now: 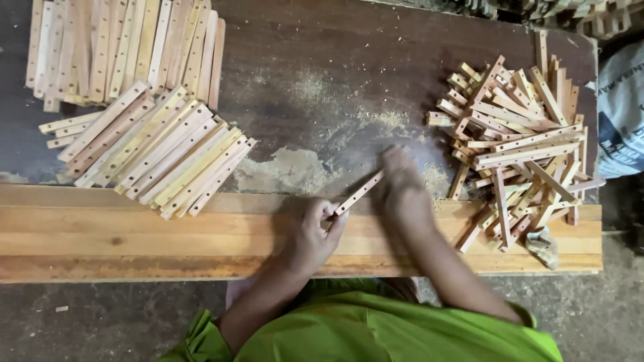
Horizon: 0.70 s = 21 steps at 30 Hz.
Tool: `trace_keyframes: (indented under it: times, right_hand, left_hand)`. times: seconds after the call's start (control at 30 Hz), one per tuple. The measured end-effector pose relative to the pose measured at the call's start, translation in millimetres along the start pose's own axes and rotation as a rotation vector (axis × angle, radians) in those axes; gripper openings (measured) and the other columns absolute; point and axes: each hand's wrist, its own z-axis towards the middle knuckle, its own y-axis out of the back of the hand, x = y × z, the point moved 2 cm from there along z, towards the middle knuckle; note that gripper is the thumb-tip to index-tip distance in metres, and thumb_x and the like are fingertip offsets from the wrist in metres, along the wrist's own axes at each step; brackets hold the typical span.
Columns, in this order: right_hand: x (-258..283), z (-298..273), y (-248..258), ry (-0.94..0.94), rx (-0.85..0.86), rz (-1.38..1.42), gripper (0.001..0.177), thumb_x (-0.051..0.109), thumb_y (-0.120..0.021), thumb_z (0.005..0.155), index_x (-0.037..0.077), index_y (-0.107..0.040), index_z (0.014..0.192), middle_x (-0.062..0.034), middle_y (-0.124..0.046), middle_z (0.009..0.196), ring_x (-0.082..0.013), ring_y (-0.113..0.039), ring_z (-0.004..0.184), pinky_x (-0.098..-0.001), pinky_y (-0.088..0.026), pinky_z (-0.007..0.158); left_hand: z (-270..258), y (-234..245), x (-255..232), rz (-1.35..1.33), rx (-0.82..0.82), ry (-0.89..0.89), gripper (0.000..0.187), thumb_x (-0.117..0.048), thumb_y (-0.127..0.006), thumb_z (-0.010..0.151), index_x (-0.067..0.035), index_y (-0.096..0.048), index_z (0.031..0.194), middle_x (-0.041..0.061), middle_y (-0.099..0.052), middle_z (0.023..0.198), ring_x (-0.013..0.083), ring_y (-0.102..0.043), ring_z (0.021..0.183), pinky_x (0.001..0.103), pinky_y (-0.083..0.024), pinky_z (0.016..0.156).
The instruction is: Sanding small wooden slats individually and sorting them into piles on a workbench
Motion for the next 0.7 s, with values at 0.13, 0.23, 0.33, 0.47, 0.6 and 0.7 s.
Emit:
trace_keyframes:
  times: [0.13, 0.23, 0.33, 0.47, 0.6, 0.7]
  right_hand:
    - [82.1, -0.6, 21.3, 0.131, 0.126, 0.199, 0.055, 0.004, -0.052, 0.086, -0.005, -0.057, 0.14, -0.0234, -0.061, 0.141, -0.038, -0.054, 0.137, -0.0437, -0.04, 0.12]
    - [41.0, 1.2, 7.5, 0.05, 0.109, 0.245, 0.053, -0.001, -0.049, 0.09, -0.003, -0.057, 0.142, -0.0247, -0.061, 0.14, -0.0407, -0.055, 0.133, -0.0467, -0.044, 0.116]
    - [-20.8, 4.0, -8.2, -0.05, 0.072, 0.128, 0.061, -0.006, -0.049, 0.087, 0.001, -0.055, 0.147, -0.0209, -0.057, 0.147, -0.0403, -0.051, 0.137, -0.0499, -0.04, 0.117]
    - [-33.2, 16.6, 0.7, -0.115, -0.001, 0.117, 0.059, -0.005, -0.053, 0.087, 0.011, -0.066, 0.142, -0.0159, -0.067, 0.138, -0.0361, -0.057, 0.134, -0.0484, -0.043, 0.112]
    - [16.4, 53.8, 41.4, -0.488, -0.211, 0.741, 0.037, -0.003, -0.056, 0.097, 0.007, -0.07, 0.13, -0.0154, -0.069, 0.129, -0.0298, -0.062, 0.127, -0.0454, -0.05, 0.11]
    - [69.8, 86.6, 44.0, -0.693, -0.204, 1.384, 0.029, 0.001, -0.056, 0.102, 0.003, -0.065, 0.13, -0.0174, -0.069, 0.128, -0.0311, -0.073, 0.108, -0.0444, -0.067, 0.08]
  left_hand:
    - [-4.3, -6.1, 9.4, 0.041, -0.004, -0.02, 0.028, -0.007, -0.085, 0.079, -0.009, -0.058, 0.084, 0.014, -0.079, 0.084, 0.029, -0.079, 0.077, 0.034, -0.064, 0.061]
    - [-4.2, -3.7, 7.8, 0.063, 0.005, -0.039, 0.026, -0.009, -0.085, 0.079, -0.01, -0.059, 0.083, 0.012, -0.079, 0.083, 0.0272, -0.079, 0.076, 0.033, -0.064, 0.061]
    - [7.5, -3.1, -5.9, 0.054, -0.01, -0.078, 0.021, -0.012, -0.085, 0.081, -0.008, -0.065, 0.087, 0.012, -0.079, 0.083, 0.0276, -0.078, 0.075, 0.033, -0.064, 0.06]
    - [15.0, 3.7, -23.7, -0.006, -0.036, -0.126, 0.013, -0.011, -0.086, 0.081, -0.008, -0.076, 0.089, 0.012, -0.078, 0.079, 0.0295, -0.078, 0.073, 0.033, -0.063, 0.059]
    - [23.6, 54.5, -42.3, -0.156, -0.128, -0.096, 0.012, -0.004, -0.084, 0.082, -0.004, -0.078, 0.093, 0.015, -0.078, 0.081, 0.0298, -0.079, 0.076, 0.034, -0.065, 0.064]
    - [35.7, 114.4, -66.0, -0.067, -0.157, -0.179, 0.019, 0.001, -0.085, 0.078, -0.007, -0.081, 0.095, 0.012, -0.08, 0.085, 0.0275, -0.079, 0.076, 0.034, -0.065, 0.065]
